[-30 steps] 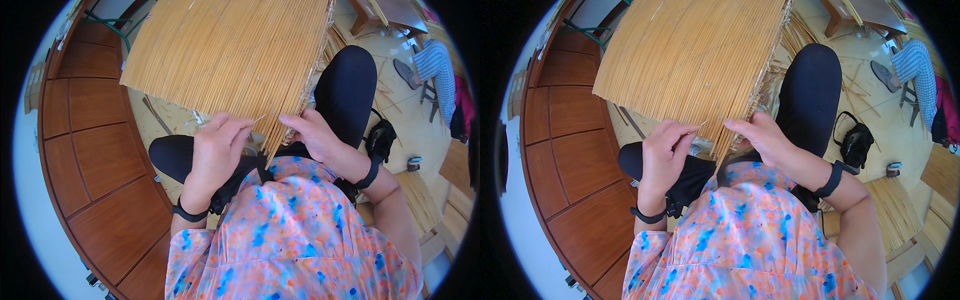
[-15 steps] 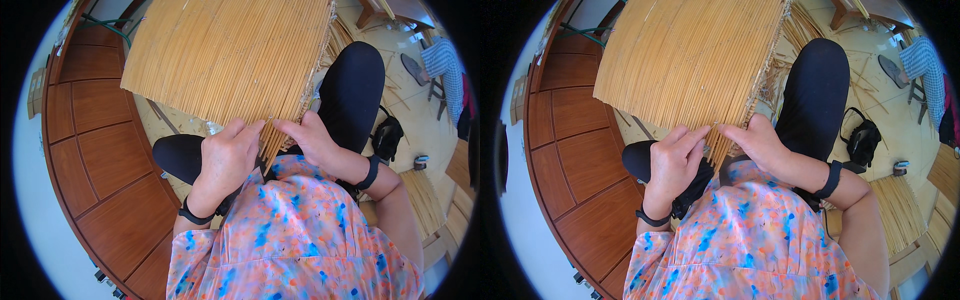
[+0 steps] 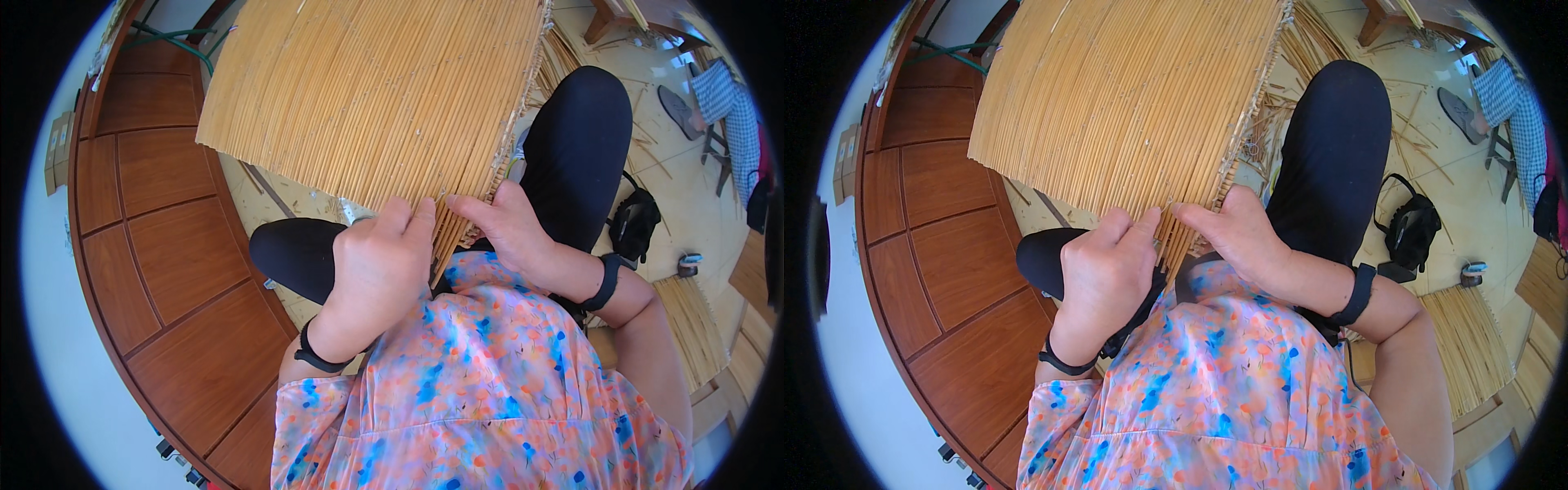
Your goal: The person ties wooden sticks together with string to form a mat. They use a pair of snips to trim the wooden sticks and the string.
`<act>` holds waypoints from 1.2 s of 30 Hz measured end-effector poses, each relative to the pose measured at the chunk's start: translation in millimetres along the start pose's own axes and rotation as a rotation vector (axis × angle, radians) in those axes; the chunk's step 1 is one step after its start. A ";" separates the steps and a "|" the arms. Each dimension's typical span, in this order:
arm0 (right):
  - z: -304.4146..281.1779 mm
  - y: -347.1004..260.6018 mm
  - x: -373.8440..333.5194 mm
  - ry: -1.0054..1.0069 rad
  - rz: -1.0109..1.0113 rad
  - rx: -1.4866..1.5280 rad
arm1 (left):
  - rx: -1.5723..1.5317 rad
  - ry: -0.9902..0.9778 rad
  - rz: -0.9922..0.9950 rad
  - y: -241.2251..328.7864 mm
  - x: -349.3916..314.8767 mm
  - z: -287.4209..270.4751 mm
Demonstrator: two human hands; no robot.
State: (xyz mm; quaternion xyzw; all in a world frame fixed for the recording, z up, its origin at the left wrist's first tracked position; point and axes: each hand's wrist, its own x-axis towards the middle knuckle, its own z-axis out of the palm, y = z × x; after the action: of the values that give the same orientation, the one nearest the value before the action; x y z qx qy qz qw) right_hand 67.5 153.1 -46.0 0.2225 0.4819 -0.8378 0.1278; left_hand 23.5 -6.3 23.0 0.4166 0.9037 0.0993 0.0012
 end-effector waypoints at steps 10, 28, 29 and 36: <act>3.1 1.3 1.8 0.019 -0.001 -0.008 | 0.138 -0.108 0.118 7.2 7.8 -12.4; 5.5 3.7 3.2 0.048 -0.071 -0.038 | -0.212 0.028 -0.078 -3.9 -3.0 -6.0; 5.0 4.8 3.6 0.046 -0.070 -0.030 | -0.216 0.031 -0.078 -3.9 -2.8 -5.3; 4.6 4.9 2.9 0.039 -0.044 -0.020 | -0.222 0.037 -0.086 -4.8 -4.5 -0.6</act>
State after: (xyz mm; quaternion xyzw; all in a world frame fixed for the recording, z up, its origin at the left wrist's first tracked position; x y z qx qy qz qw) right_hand 65.9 146.6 -49.1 0.2271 0.4974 -0.8310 0.1021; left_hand 22.8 -12.8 22.3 0.3730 0.9039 0.2064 0.0347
